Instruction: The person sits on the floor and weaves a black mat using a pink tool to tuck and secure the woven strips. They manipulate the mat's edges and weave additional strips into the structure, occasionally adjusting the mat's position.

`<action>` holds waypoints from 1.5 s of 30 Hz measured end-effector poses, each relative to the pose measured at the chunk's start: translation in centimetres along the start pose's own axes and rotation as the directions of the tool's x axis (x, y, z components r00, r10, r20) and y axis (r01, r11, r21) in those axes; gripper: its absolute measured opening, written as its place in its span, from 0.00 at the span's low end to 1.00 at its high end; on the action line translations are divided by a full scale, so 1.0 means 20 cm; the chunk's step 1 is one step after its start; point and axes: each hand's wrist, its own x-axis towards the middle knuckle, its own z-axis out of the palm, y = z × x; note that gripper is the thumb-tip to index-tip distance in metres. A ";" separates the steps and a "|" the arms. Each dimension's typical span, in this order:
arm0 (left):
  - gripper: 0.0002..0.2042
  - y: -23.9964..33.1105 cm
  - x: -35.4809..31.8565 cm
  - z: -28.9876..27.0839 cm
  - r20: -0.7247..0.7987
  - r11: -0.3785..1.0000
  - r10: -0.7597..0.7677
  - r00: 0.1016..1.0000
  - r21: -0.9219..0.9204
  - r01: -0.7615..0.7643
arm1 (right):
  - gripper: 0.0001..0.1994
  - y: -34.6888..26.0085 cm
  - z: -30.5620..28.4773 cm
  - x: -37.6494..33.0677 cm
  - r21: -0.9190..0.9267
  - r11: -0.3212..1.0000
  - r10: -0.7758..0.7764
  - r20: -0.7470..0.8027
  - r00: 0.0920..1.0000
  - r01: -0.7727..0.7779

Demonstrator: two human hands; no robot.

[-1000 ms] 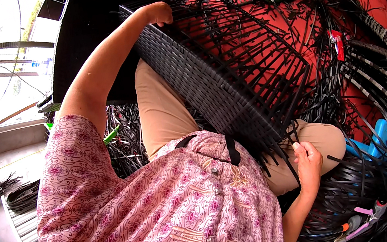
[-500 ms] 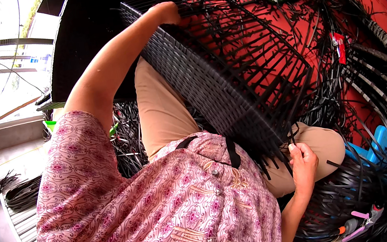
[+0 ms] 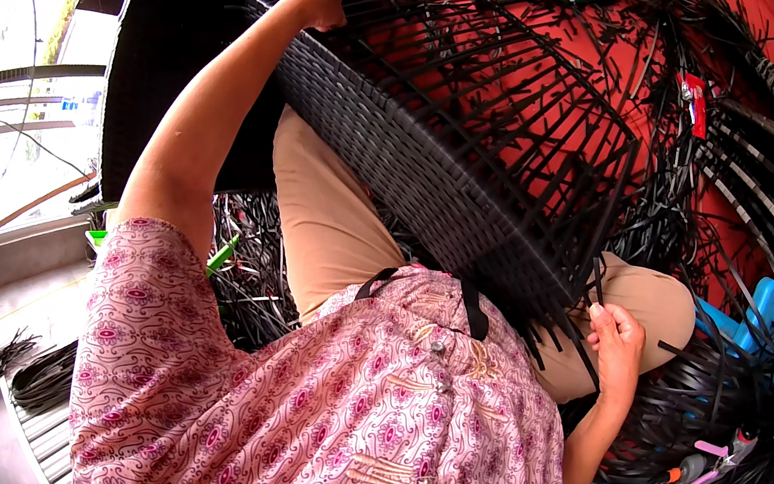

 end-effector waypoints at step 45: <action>0.13 -0.65 0.15 0.33 -0.072 0.991 -0.131 0.989 -0.043 0.128 | 0.13 -0.04 -0.06 -0.08 -0.018 0.995 0.100 0.064 0.993 -0.099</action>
